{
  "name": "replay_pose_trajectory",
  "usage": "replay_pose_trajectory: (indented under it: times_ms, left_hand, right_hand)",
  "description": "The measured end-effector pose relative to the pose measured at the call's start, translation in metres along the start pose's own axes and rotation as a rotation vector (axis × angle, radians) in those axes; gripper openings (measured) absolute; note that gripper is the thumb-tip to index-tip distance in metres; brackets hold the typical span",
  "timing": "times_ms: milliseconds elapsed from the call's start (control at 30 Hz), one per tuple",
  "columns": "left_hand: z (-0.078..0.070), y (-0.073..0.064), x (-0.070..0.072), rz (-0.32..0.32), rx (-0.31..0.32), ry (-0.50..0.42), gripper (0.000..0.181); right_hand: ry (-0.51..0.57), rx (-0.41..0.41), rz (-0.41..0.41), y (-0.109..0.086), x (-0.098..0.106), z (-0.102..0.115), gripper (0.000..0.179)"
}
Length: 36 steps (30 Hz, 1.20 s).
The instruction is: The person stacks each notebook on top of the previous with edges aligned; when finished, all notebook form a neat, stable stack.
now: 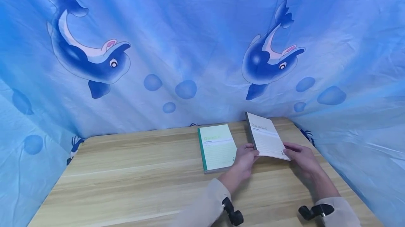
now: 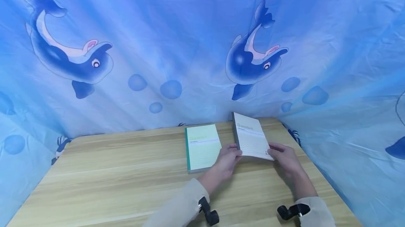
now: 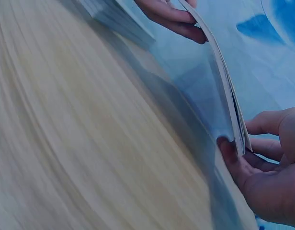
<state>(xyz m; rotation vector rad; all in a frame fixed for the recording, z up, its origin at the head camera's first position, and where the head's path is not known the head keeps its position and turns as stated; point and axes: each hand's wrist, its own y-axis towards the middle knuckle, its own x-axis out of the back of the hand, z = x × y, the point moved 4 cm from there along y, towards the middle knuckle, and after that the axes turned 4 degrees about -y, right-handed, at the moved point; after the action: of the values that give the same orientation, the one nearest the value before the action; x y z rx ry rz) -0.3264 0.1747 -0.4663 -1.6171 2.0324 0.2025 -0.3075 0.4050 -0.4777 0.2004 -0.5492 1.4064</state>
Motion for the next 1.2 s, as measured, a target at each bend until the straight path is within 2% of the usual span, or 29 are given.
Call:
replay_pose_trajectory:
  times_ms: [100,200,333,467,733,967,1200]
  left_hand:
    - [-0.011,-0.008,0.014,0.031,-0.007,0.047,0.037]
    - [-0.020,-0.016,0.030,0.029,-0.015,0.081,0.037]
    - [-0.031,-0.027,0.049,0.028,-0.058,0.121,0.036]
    - [-0.041,-0.038,0.063,0.035,-0.103,0.133,0.034]
    - [-0.062,-0.052,0.092,-0.089,-0.170,0.159,0.047]
    - [-0.066,-0.062,0.115,-0.130,-0.172,0.264,0.061]
    - [-0.066,-0.067,0.138,-0.109,-0.192,0.302,0.066]
  right_hand:
    - [0.044,0.012,0.012,-0.002,-0.008,0.010,0.061]
    - [0.059,0.030,0.002,-0.006,-0.017,0.021,0.060]
    - [0.106,0.080,-0.004,-0.011,-0.030,0.039,0.059]
    - [0.201,0.132,-0.006,-0.016,-0.043,0.055,0.056]
    - [0.251,0.192,0.000,-0.020,-0.071,0.077,0.053]
    - [0.271,0.234,0.022,-0.020,-0.094,0.082,0.049]
    - [0.301,0.242,0.043,-0.016,-0.117,0.081,0.047]
